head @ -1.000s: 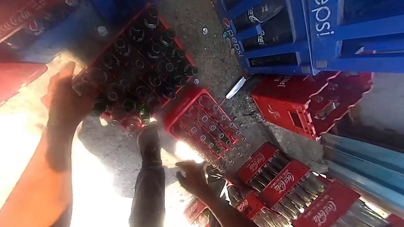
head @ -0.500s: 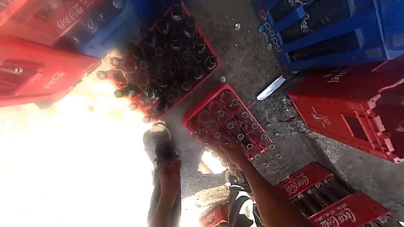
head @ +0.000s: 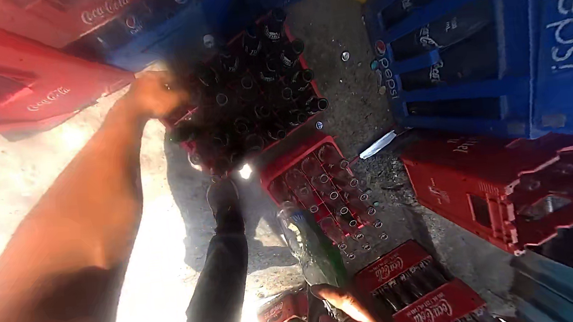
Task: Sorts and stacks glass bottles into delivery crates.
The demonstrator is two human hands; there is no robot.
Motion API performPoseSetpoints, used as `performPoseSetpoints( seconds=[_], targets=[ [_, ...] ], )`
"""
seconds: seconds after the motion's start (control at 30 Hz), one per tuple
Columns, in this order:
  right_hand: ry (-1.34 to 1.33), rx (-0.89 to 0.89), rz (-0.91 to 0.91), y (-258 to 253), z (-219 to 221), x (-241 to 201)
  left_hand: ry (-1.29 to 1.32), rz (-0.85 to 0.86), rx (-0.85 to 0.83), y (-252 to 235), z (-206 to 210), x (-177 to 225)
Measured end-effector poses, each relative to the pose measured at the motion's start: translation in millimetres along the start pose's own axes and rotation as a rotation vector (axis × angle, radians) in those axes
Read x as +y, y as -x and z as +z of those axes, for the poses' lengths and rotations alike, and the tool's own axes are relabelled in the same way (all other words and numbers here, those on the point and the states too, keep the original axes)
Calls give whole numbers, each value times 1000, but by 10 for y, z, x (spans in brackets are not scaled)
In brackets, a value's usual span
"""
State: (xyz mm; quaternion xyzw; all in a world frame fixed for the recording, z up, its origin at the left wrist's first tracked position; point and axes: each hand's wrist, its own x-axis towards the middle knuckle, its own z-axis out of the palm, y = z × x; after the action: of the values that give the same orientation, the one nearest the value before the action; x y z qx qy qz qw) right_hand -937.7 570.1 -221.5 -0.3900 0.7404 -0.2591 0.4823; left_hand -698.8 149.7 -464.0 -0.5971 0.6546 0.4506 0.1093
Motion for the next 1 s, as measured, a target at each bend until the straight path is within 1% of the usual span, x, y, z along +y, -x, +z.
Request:
performPoseSetpoints(
  seconds=[0.03,0.07,0.1,0.17,0.2,0.23,0.3,0.33,0.37,0.43,0.47,0.5,0.53,0.6,0.63,0.67,0.77,0.83,0.9,0.97,1.0],
  targets=[
    [-21,-8,-104,-148,42,-136,25,24,-96,-56,89,-53],
    [6,-16,-223,-354,127,-241,34,61,-109,-2,146,-78],
    [53,-12,-343,-606,246,-318,42,98,-70,198,156,-103],
    [136,-43,-531,-1199,489,-459,144,178,93,929,173,-283],
    [172,-75,-615,-1506,609,-529,206,172,182,1433,242,-452],
    [209,-130,-688,-1826,713,-601,269,143,264,1954,316,-617],
    [311,-299,-775,-2470,882,-820,374,31,368,2716,401,-877],
    [382,-396,-769,-2762,987,-940,419,-25,399,3023,460,-1024],
    [484,-507,-713,-3044,1122,-1050,462,-61,423,3287,517,-1191],
    [716,-702,-492,-3488,1485,-1224,486,-206,434,3701,647,-1483],
    [794,-747,-404,-3634,1665,-1273,480,-292,421,3860,718,-1603],
    [811,-754,-359,-3719,1786,-1316,469,-367,404,3985,782,-1702],
    [766,-734,-355,-3762,1845,-1348,463,-425,394,4085,851,-1779],
    [587,-626,-431,-3776,1817,-1338,458,-505,373,4234,994,-1871],
    [576,-586,-442,-3785,1779,-1310,468,-531,361,4288,1060,-1907],
    [635,-577,-417,-3795,1756,-1240,482,-547,350,4341,1121,-1941],
    [1028,-673,-251,-3847,1795,-945,559,-543,342,4372,1285,-1975],
    [1305,-707,-214,-3880,1910,-851,628,-500,347,4356,1403,-1898],
    [1516,-715,-233,-3946,2042,-827,680,-437,342,4330,1488,-1744],
    [1555,-767,-280,-4050,2137,-751,720,-372,349,4312,1553,-1520],
    [1483,-793,-291,-4092,2150,-664,738,-350,355,4323,1586,-1367]
  ],
)
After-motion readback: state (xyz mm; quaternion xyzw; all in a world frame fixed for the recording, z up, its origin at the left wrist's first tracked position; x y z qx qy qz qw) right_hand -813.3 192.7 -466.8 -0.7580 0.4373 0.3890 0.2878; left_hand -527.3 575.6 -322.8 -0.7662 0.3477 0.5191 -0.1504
